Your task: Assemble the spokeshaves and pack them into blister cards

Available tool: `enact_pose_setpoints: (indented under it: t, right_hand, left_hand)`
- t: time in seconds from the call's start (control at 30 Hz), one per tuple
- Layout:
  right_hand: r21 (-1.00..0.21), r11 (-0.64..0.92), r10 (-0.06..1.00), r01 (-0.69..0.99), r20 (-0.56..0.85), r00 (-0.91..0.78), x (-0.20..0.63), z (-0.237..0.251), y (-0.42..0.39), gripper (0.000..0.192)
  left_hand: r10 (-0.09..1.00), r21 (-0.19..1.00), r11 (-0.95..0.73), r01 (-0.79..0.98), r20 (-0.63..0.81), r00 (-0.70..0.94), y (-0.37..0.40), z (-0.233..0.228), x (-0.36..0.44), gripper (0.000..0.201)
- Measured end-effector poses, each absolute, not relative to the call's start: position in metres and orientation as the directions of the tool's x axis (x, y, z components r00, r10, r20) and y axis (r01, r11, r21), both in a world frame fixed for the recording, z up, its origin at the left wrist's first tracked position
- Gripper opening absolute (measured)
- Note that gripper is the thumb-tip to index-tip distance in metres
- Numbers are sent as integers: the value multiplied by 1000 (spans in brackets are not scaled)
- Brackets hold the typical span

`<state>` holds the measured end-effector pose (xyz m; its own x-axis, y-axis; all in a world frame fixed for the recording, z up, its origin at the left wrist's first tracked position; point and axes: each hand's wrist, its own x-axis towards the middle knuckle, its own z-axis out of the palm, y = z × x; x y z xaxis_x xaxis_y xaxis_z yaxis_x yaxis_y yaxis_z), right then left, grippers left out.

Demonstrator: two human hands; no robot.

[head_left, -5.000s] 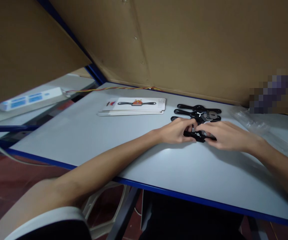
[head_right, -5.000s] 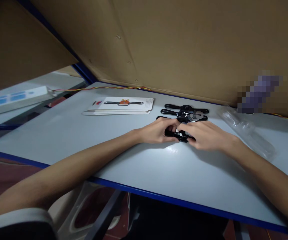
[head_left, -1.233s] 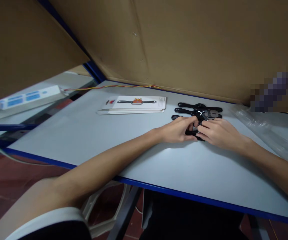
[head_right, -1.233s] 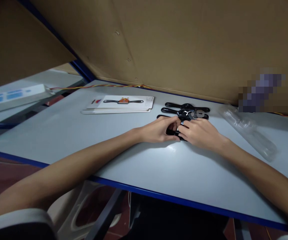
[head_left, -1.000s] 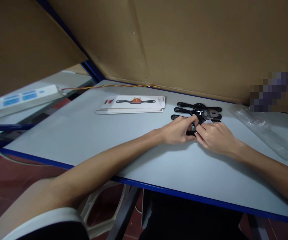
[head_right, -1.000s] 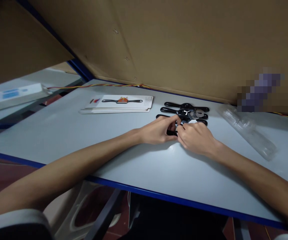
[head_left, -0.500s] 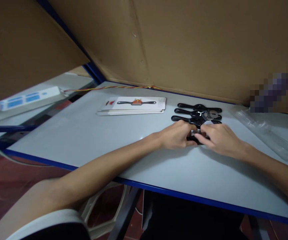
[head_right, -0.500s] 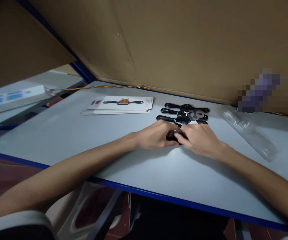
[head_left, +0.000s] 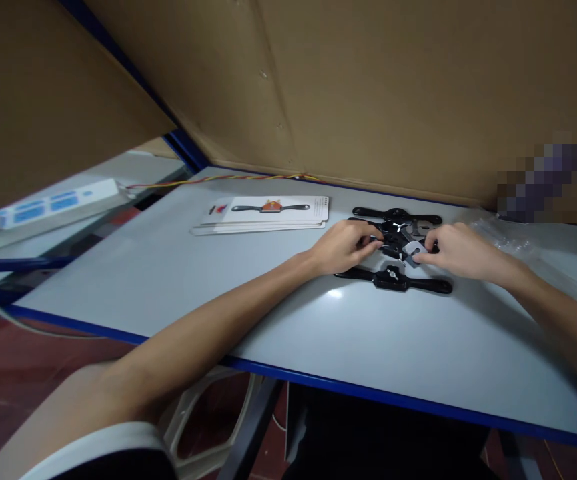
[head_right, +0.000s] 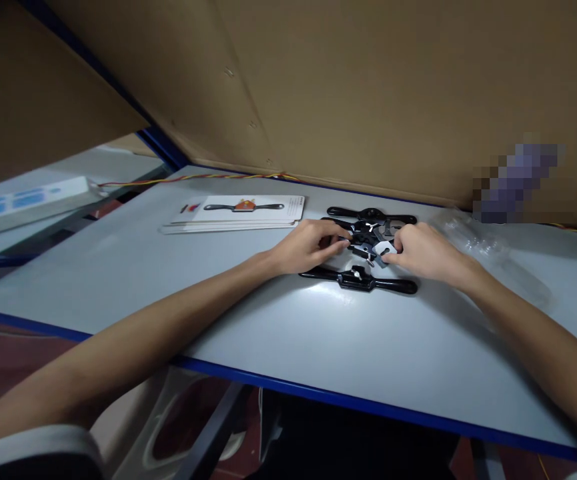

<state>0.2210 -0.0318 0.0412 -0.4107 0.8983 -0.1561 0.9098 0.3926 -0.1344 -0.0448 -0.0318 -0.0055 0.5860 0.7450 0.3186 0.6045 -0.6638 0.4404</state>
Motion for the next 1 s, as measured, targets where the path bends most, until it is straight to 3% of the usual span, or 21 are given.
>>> enact_pose_setpoints:
  t: [0.17, 0.33, 0.47, 0.77, 0.87, 1.0]
  right_hand:
    - [-373, 378, 881, 847, -136, -453, 221, 54, -28, 28]
    - [-481, 408, 861, 776, -80, -502, 221, 62, -18, 33]
    - [-484, 427, 834, 764, -117, -539, 211, 58, -6, 30]
    - [-365, 477, 856, 800, -15, -517, 193, 40, 8, 23]
    - [-404, 492, 849, 771, 25, -528, 193, 39, 6, 24]
    - [-542, 470, 843, 696, 44, -535, 195, 37, 6, 36]
  left_hand:
    - [750, 429, -659, 618, 303, 588, -29, -11, -45, 34]
    - [774, 428, -631, 647, 294, 561, -25, -9, -44, 33]
    - [794, 452, -603, 657, 266, 546, -22, -11, -42, 35]
    - [817, 461, -571, 679, 244, 522, -21, -17, -41, 48]
    - [818, 473, -570, 672, 246, 520, -20, -16, -41, 52]
    - [812, 480, -579, 660, 261, 522, -20, -15, -42, 51]
